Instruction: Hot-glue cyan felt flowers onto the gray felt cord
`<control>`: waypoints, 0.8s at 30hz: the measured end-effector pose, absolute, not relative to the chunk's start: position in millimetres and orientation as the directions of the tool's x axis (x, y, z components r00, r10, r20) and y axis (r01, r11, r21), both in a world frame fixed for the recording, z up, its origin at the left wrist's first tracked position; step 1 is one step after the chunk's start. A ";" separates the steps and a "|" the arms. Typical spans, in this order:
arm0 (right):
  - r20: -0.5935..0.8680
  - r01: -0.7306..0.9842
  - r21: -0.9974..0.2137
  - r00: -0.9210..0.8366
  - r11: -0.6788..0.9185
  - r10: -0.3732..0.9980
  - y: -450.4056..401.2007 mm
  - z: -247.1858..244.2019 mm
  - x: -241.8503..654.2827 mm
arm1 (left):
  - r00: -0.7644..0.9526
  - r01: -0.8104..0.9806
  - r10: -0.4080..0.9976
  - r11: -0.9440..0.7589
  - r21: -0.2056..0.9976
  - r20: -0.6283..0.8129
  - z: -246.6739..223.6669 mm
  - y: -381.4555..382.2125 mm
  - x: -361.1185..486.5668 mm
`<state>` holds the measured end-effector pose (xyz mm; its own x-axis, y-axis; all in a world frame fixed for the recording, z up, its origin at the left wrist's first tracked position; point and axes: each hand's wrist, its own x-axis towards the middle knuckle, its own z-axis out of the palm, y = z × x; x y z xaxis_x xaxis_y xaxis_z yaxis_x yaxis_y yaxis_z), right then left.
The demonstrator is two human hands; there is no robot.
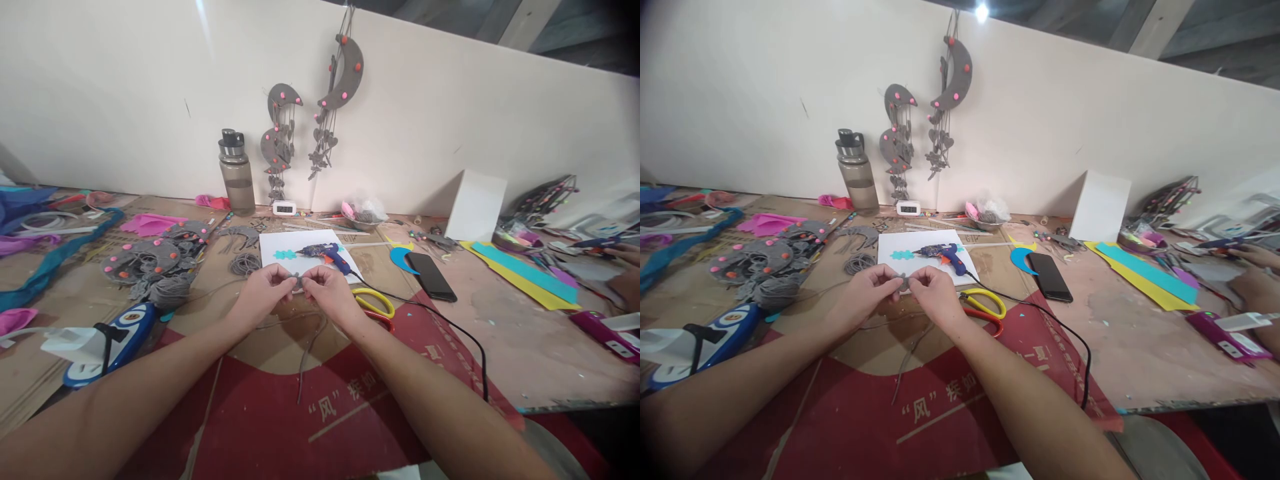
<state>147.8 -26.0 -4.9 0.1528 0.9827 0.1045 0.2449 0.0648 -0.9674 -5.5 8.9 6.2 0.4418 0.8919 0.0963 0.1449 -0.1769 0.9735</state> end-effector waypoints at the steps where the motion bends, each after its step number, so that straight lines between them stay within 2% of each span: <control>1: 0.099 0.243 -0.968 0.152 0.060 0.983 -25.8 -5.2 147.9 | 0.441 0.142 0.893 -0.165 0.976 0.087 5.3 9.6 -5.3; 6: 0.032 0.147 -0.989 0.142 0.011 0.989 -24.7 -5.3 147.3 | 0.459 0.023 0.888 -0.062 0.998 0.044 2.1 11.4 -3.8; 11: -0.020 0.011 -1.000 0.098 -0.021 0.995 -24.5 -5.3 146.3 | 0.470 -0.012 0.882 -0.019 1.000 0.022 3.0 11.2 -4.3; 18: 0.032 0.208 -0.978 0.067 0.018 0.997 -25.4 -5.6 149.8 | 0.527 0.175 0.847 -0.026 0.984 -0.072 7.4 11.4 -7.8; 21: 0.015 0.206 -0.979 0.084 -0.002 0.996 -25.4 -4.0 150.6 | 0.534 0.118 0.845 -0.062 0.991 -0.011 9.2 14.4 -9.1; 24: -0.005 0.182 -0.983 0.081 -0.020 0.997 -26.0 -2.0 150.1 | 0.463 0.016 0.881 -0.119 0.993 0.098 8.6 25.1 -13.0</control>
<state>150.1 -26.0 -2.0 0.0805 0.9967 -0.0052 0.1823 -0.0199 -0.9830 -13.0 25.1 8.6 0.4629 0.8809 0.0983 0.0158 -0.1191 0.9928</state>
